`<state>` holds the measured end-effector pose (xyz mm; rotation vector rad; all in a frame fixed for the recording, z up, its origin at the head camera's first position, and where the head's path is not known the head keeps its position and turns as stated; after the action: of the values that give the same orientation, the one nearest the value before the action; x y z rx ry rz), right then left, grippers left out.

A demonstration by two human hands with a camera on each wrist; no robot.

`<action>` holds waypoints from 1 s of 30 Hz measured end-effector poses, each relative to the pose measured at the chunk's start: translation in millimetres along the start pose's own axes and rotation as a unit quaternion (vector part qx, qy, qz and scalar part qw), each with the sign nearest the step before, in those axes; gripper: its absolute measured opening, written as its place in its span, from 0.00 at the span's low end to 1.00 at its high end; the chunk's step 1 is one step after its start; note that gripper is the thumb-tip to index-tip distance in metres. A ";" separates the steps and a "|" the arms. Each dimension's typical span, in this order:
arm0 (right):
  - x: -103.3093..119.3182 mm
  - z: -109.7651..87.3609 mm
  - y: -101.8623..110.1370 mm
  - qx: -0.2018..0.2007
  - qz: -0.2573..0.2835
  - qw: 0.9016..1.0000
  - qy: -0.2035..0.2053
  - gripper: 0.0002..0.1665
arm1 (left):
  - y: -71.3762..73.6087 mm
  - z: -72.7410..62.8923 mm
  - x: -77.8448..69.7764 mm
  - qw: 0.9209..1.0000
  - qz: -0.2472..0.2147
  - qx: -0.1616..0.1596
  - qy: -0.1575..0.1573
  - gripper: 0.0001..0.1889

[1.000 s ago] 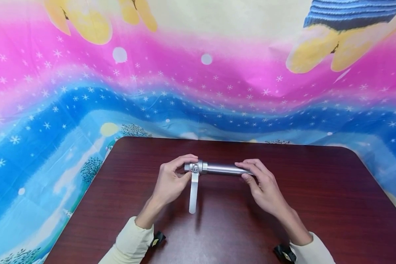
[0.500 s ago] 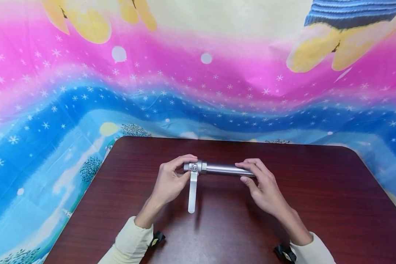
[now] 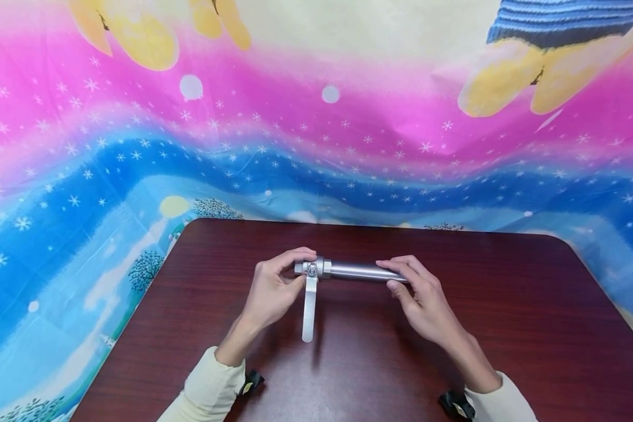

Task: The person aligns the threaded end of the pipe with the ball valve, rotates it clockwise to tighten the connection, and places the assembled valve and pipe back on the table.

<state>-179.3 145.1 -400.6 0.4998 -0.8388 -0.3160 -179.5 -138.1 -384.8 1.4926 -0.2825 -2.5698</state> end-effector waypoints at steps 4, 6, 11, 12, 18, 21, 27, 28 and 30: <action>-1.2 -0.7 0.2 0.007 0.008 1.000 -0.007 0.26 | -0.9 -0.4 -1.0 1.000 0.002 -0.001 -0.006 0.22; -1.4 -0.7 0.9 0.008 0.009 1.000 -0.011 0.25 | -1.6 -0.7 -1.2 1.000 0.000 0.000 -0.009 0.22; -1.6 0.1 3.3 0.011 0.000 1.000 -0.024 0.23 | -2.5 -1.2 -0.1 1.000 -0.008 0.006 -0.010 0.22; -1.7 0.2 3.4 0.014 -0.003 1.000 -0.026 0.23 | -2.4 -1.2 0.9 1.000 -0.009 0.007 -0.011 0.22; -5.1 0.7 1.8 0.031 -0.015 0.999 -0.037 0.25 | -1.5 -0.8 6.2 1.000 0.006 0.012 -0.004 0.23; -8.1 0.4 1.4 0.030 -0.015 0.999 -0.035 0.26 | -2.1 -0.5 8.9 1.000 0.012 0.018 0.003 0.23; -16.3 -0.1 0.3 0.036 -0.011 0.999 -0.035 0.25 | -2.8 1.5 13.6 0.999 0.028 0.033 0.016 0.23; -17.6 0.0 0.1 0.040 -0.011 0.998 -0.036 0.24 | -2.6 2.0 14.7 0.999 0.034 0.036 0.017 0.23; -20.0 0.8 -0.2 0.046 -0.012 0.998 -0.038 0.24 | -2.2 2.9 17.2 0.998 0.041 0.043 0.021 0.23</action>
<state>-192.6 153.8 -412.8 0.5865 -0.9254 -0.3209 -190.5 -139.6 -398.4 1.5281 -0.4446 -2.4875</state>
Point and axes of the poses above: each hand's wrist, its own z-axis towards the middle knuckle, its own y-axis out of the back of the hand, x = y × z, the point moved 5 cm from there along z, towards the middle knuckle, and after that the axes turned 2 degrees about -x, right-handed, at the moved point
